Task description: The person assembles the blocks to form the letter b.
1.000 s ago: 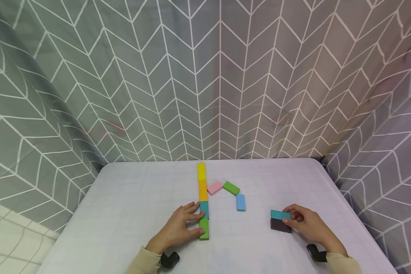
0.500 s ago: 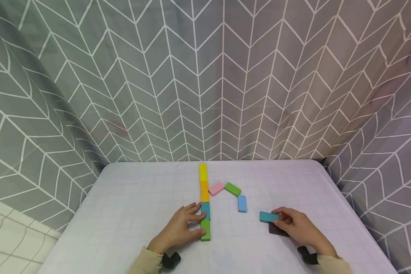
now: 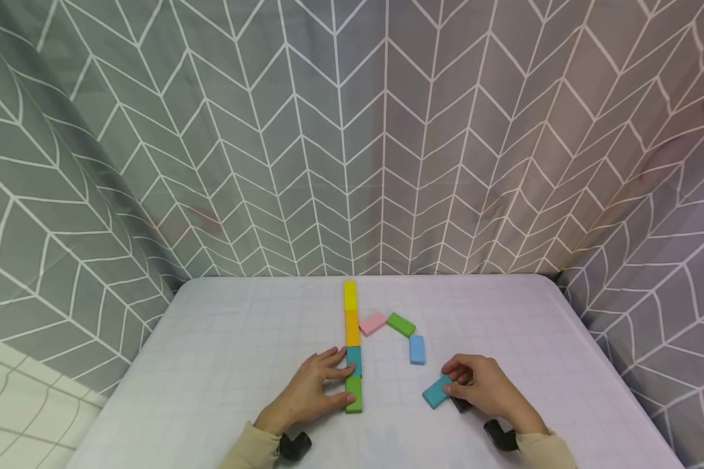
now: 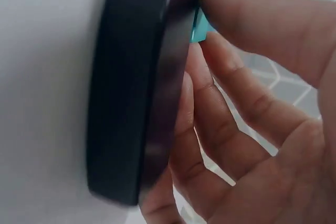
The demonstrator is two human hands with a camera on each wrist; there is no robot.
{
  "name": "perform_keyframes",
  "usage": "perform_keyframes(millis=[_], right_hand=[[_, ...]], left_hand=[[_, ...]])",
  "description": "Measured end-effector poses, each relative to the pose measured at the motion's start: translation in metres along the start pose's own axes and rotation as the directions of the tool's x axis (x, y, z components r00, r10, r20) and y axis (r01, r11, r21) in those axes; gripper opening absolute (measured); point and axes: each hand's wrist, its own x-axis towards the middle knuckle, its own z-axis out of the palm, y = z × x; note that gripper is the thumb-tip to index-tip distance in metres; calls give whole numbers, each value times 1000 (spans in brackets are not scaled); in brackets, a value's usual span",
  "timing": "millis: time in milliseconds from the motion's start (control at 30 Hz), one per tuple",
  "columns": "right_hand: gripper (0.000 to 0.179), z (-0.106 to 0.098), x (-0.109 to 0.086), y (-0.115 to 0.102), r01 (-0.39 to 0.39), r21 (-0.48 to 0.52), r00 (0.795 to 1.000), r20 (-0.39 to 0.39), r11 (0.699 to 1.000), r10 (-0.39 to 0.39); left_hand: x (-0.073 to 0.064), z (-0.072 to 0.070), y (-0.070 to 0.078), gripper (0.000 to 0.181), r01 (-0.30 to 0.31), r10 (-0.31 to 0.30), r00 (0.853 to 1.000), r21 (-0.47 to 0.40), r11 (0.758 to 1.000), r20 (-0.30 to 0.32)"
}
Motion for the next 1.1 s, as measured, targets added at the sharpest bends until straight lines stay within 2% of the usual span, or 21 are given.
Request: perform_keyframes(millis=[133,533,800,1100], right_hand=[[25,7,6,-10,17,-17,1000,7,1000,-17],[20,30,17,-34,46,-163,995,-78,986,-60],[20,47,27,-44,23,-184,992,-121,983,-46],[21,57,38,-54,25,-195,989,-141,981,-53]], left_hand=[[0,0,1,60,0,0,1000,1,1000,-1],[0,0,0,60,-7,7,1000,14,1000,-4],[1,0,0,60,4,-4,1000,12,1000,1],[1,1,1,60,13,-13,1000,-5,1000,-1]])
